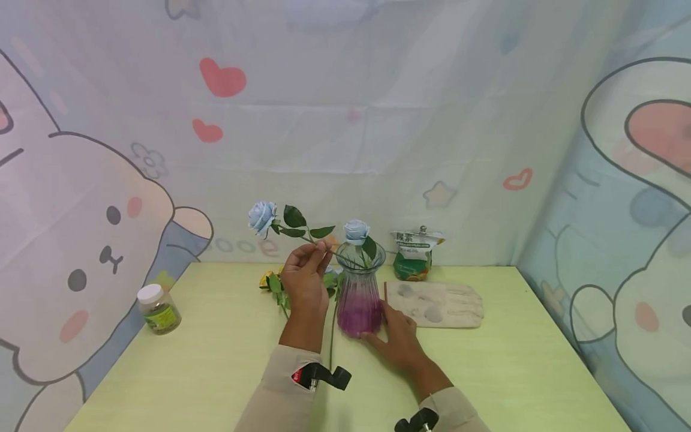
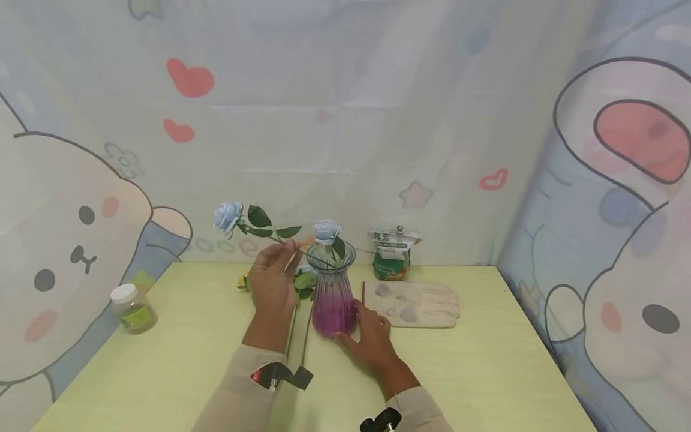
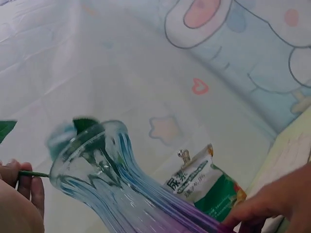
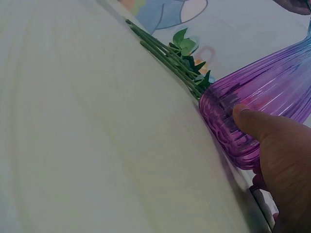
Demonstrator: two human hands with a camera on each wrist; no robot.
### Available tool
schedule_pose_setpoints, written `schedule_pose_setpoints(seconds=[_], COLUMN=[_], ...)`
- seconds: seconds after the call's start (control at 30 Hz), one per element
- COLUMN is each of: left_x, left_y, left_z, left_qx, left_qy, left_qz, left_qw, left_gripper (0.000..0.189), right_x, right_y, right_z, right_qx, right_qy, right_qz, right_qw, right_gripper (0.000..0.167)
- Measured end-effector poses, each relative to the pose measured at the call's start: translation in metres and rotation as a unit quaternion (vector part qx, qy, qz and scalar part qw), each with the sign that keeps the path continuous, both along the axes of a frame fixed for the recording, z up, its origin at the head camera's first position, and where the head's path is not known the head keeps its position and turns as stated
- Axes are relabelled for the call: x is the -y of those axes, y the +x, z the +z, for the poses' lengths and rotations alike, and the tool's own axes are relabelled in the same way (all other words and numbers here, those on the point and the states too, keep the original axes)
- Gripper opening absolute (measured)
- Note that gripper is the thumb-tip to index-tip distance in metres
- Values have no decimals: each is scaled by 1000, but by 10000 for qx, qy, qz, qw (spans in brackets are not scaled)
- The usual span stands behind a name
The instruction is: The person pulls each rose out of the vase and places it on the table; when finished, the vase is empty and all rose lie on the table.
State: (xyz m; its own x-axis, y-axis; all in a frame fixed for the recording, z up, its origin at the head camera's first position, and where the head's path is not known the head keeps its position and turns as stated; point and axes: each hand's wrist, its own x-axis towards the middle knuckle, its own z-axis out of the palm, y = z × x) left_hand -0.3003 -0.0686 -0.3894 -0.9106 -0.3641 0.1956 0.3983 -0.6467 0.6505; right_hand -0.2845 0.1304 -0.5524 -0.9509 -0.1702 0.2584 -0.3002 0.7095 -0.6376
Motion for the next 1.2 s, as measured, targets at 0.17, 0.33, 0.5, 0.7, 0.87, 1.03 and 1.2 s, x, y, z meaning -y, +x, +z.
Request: schedule_pose_setpoints(seconds=[0.17, 0.33, 0.5, 0.7, 0.87, 1.03, 1.2], left_x=[-3, -3, 4, 23, 38, 48, 58], left_y=[-3, -7, -11, -16, -18, -14, -10], left_z=[-1, 1, 3, 4, 6, 12, 15], left_qx=[-186, -263, 69, 444, 481, 356, 257], left_qy=[-70, -485, -601, -11, 469, 389, 254], left_qz=[404, 712, 877, 913, 996, 1258, 1339], left_qw=[9990, 9959, 9943, 9948, 9928, 9906, 9903], left_gripper=[18, 15, 18, 21, 17, 17, 21], right_x=[0, 0, -1, -1, -1, -1, -1], right_y=[1, 0, 0, -2, -3, -2, -2], right_z=[1, 2, 0, -1, -2, -1, -2], right_qx=[30, 101, 130, 157, 130, 147, 138], right_qy=[-23, 10, -27, 6, 84, 74, 107], right_qz=[8, -22, 20, 15, -15, 15, -5], right_qw=[10000, 9999, 9999, 9999, 9999, 9999, 9998], right_gripper=[94, 95, 95, 96, 95, 96, 97])
